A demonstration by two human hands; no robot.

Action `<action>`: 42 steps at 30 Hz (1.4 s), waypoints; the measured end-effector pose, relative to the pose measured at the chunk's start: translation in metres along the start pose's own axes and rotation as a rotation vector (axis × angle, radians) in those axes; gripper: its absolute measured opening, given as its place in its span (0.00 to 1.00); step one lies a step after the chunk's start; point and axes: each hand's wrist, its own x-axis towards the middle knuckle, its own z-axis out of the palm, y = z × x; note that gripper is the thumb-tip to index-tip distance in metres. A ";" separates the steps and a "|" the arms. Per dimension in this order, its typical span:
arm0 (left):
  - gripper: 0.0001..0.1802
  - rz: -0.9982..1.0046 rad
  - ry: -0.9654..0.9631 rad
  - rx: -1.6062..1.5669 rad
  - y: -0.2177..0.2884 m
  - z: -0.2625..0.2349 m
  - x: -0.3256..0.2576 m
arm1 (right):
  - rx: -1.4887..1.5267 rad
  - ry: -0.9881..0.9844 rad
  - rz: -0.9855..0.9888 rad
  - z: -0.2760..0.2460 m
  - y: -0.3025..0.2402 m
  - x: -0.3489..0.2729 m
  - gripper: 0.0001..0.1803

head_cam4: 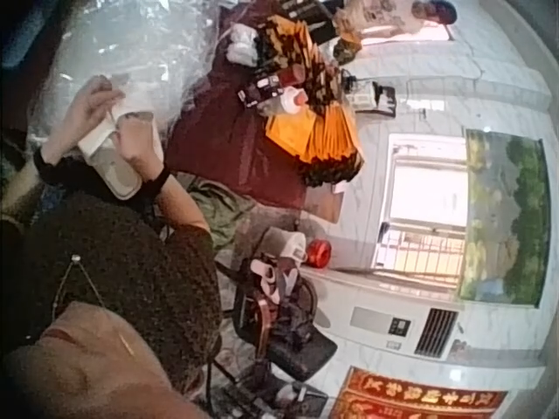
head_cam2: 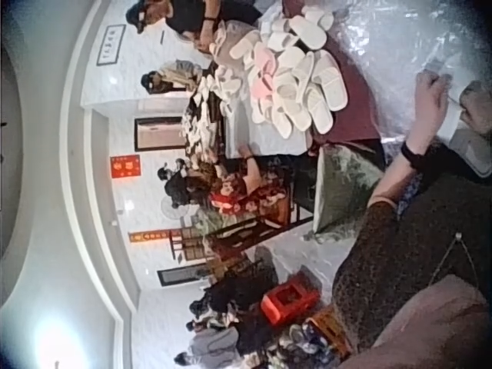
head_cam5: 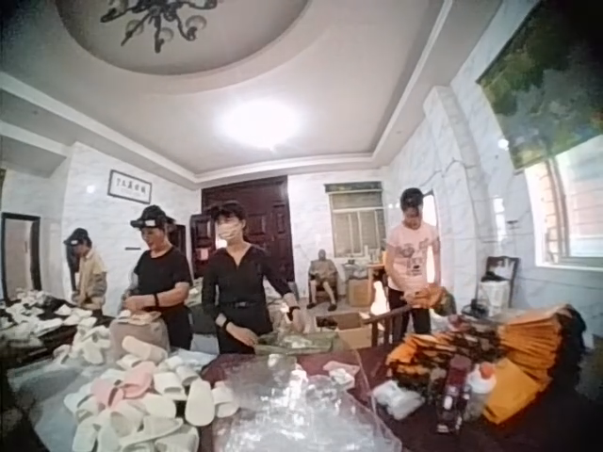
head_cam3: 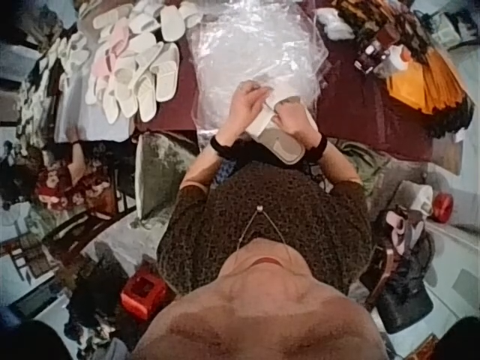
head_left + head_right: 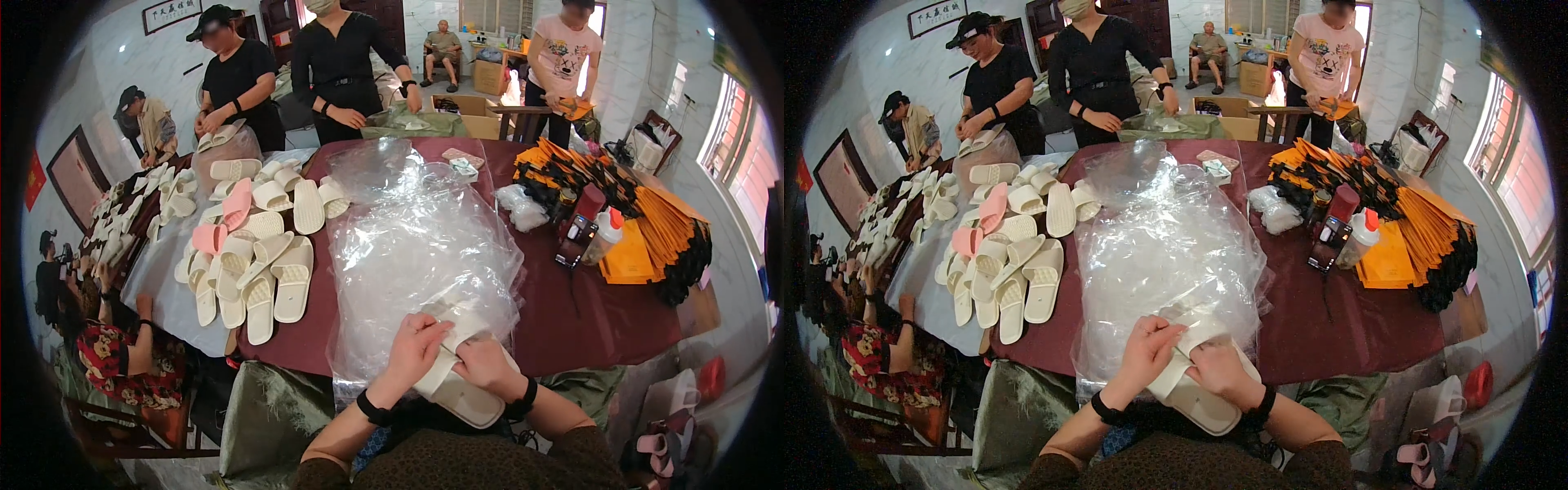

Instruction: Packing finished white sandals into plastic bags for shipment.

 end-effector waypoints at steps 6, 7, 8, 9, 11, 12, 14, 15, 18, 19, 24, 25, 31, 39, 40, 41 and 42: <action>0.22 0.107 -0.003 0.200 0.025 0.000 0.000 | 0.032 0.077 0.245 0.009 0.016 0.015 0.12; 0.22 0.113 -0.006 0.198 0.029 0.000 0.000 | 0.031 0.082 0.250 0.013 0.017 0.017 0.12; 0.23 0.114 -0.027 0.277 0.034 -0.002 0.000 | -0.005 0.099 0.252 0.021 0.020 0.020 0.12; 0.24 0.108 -0.044 0.360 0.039 -0.002 -0.003 | -0.037 0.110 0.248 0.023 0.018 0.022 0.12; 0.25 0.106 -0.058 0.346 0.044 0.000 -0.008 | 0.034 0.187 0.228 0.021 0.022 0.035 0.13; 0.25 0.111 -0.070 0.331 0.044 0.001 -0.009 | 0.101 0.269 0.209 0.018 0.024 0.042 0.13; 0.25 0.129 -0.113 0.305 0.043 0.006 -0.011 | 0.007 0.314 0.172 0.037 0.034 0.047 0.14; 0.25 0.108 -0.096 0.288 0.046 0.005 -0.013 | 0.016 0.293 0.152 0.041 0.029 0.052 0.14; 0.25 0.092 -0.027 0.319 0.058 -0.004 -0.007 | 0.002 0.132 0.146 0.043 0.022 0.063 0.15; 0.25 0.097 0.027 0.365 0.061 -0.007 -0.005 | 0.262 0.172 0.141 0.044 0.018 0.068 0.16; 0.25 0.196 -0.232 0.189 0.047 0.005 -0.004 | -0.042 0.040 0.037 0.044 -0.011 0.092 0.15; 0.25 0.185 -0.361 0.064 0.047 0.007 -0.004 | -0.193 -0.136 0.164 0.043 -0.016 0.099 0.15; 0.26 0.068 -0.393 -0.323 0.060 0.000 -0.021 | -0.013 0.341 0.327 0.057 0.015 0.127 0.15; 0.37 -0.255 0.417 0.290 0.023 -0.042 -0.015 | 0.303 0.492 0.426 0.034 0.013 0.124 0.12; 0.39 -0.448 0.280 -0.101 -0.009 -0.039 -0.017 | 0.307 0.490 0.420 0.039 0.011 0.126 0.12; 0.42 -0.626 0.132 -0.496 -0.026 -0.037 -0.019 | 0.380 0.556 0.401 0.048 0.012 0.130 0.13; 0.42 -0.623 0.127 -0.497 -0.024 -0.032 -0.020 | 0.447 0.627 0.389 0.053 0.013 0.133 0.14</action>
